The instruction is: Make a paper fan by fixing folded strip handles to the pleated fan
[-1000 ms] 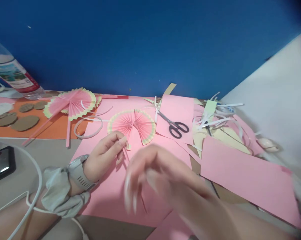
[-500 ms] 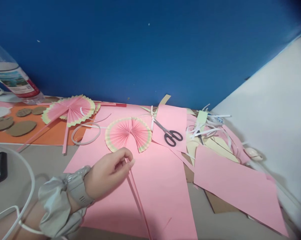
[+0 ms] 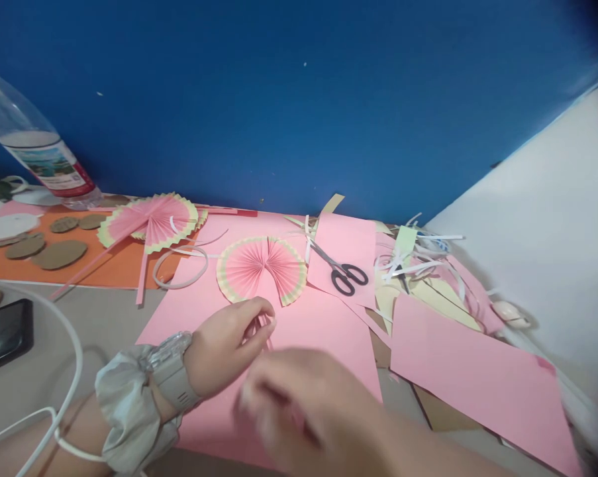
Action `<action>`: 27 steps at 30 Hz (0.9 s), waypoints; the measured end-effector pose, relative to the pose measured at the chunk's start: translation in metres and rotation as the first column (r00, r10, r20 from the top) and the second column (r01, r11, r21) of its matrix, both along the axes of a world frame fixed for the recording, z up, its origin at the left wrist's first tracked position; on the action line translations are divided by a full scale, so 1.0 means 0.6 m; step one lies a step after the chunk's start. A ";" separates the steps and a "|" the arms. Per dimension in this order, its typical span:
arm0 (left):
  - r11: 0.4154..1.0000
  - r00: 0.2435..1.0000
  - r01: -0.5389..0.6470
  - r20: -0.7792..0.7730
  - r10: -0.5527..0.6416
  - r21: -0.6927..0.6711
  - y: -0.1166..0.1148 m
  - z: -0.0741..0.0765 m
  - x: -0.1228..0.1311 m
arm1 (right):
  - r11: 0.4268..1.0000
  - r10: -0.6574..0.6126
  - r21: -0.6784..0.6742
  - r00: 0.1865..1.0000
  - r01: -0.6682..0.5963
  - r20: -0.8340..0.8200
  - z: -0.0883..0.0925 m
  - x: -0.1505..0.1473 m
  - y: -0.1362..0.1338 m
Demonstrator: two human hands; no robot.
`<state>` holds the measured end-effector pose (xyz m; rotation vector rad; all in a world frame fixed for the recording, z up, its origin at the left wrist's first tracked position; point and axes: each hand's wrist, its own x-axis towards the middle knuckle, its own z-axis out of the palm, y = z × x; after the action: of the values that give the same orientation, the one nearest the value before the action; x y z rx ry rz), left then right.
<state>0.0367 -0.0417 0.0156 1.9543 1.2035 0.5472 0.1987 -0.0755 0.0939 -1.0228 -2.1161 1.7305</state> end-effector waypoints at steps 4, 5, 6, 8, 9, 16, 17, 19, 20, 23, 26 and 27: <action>0.998 1.000 -0.020 -0.008 0.020 0.051 -0.001 -0.001 0.001 | 0.845 -0.412 0.513 0.796 0.151 0.444 -0.031 0.016 0.047; 0.998 1.000 -0.022 -0.009 0.022 0.062 -0.001 -0.001 0.002 | 0.829 -0.439 0.549 0.733 0.107 0.520 -0.041 0.021 0.055; 0.998 1.000 -0.019 -0.012 0.020 0.067 0.000 -0.001 0.002 | 0.821 -0.447 0.567 0.696 0.069 0.562 -0.051 0.024 0.061; 0.998 1.000 -0.017 -0.019 0.018 0.062 0.001 0.000 0.003 | 0.805 -0.440 0.594 0.690 0.019 0.574 -0.071 0.029 0.068; 0.999 1.000 -0.017 -0.025 0.018 0.050 0.002 0.000 0.003 | 0.790 -0.449 0.613 0.693 0.012 0.565 -0.080 0.030 0.070; 0.999 0.997 -0.039 -0.059 0.039 0.003 0.003 0.003 0.005 | 0.723 -0.503 0.688 0.727 0.057 0.468 -0.115 0.030 0.079; 0.999 0.997 -0.049 -0.055 0.048 0.000 0.004 0.003 0.004 | 0.720 -0.502 0.692 0.730 0.055 0.464 -0.117 0.030 0.080; 0.998 0.997 -0.059 -0.041 0.058 -0.017 0.005 0.002 0.003 | 0.715 -0.501 0.698 0.730 0.046 0.465 -0.121 0.030 0.081; 0.998 0.998 -0.061 -0.029 0.060 -0.031 0.007 0.001 0.002 | 0.711 -0.502 0.702 0.730 0.042 0.465 -0.123 0.031 0.081; 0.996 0.997 -0.069 0.031 0.071 -0.061 0.012 -0.001 -0.002 | 0.707 -0.507 0.706 0.733 0.052 0.453 -0.126 0.033 0.082; 0.996 0.993 -0.073 0.086 0.077 -0.050 0.015 -0.004 -0.004 | 0.734 -0.493 0.673 0.753 0.091 0.436 -0.122 0.038 0.084; 0.997 0.993 -0.065 0.096 0.069 -0.048 0.016 -0.005 -0.004 | 0.742 -0.490 0.663 0.757 0.102 0.432 -0.119 0.039 0.083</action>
<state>0.0342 -0.0321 0.0127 1.8337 1.2134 0.6375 0.2221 -0.0256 0.0225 -1.7055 -2.3764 0.4929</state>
